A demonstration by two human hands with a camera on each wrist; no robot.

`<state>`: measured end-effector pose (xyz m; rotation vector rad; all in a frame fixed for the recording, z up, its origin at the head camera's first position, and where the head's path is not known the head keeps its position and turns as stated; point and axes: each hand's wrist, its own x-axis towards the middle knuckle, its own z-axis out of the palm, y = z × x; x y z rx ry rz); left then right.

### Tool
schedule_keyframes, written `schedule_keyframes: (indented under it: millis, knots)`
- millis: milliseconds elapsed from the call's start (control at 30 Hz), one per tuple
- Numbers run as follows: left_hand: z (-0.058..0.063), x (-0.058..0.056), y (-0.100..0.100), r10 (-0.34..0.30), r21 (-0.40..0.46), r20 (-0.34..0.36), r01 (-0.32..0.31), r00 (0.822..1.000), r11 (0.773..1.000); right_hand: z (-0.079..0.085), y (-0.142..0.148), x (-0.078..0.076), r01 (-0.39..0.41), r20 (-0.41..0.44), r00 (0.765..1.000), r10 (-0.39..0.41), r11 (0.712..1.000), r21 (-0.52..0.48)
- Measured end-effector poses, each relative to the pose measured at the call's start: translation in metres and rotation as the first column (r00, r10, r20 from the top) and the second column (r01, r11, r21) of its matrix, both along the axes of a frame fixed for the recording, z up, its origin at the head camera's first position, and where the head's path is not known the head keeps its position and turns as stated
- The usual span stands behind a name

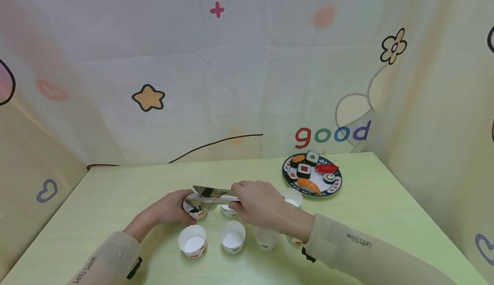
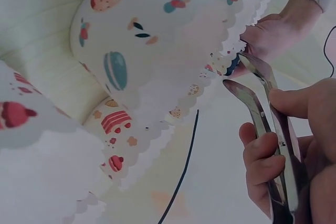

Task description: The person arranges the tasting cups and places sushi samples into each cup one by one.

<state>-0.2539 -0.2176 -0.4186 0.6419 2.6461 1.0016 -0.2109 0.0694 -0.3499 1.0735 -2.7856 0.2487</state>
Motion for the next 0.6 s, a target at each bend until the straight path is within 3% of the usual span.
schedule_keyframes:
  millis: [600]
  knots:
    - [0.002,0.0,0.0,-0.017,-0.023,-0.03,0.017,0.999,1.0,0.007,0.026,0.0,0.047,0.004,0.999,-0.047,0.998,-0.029]
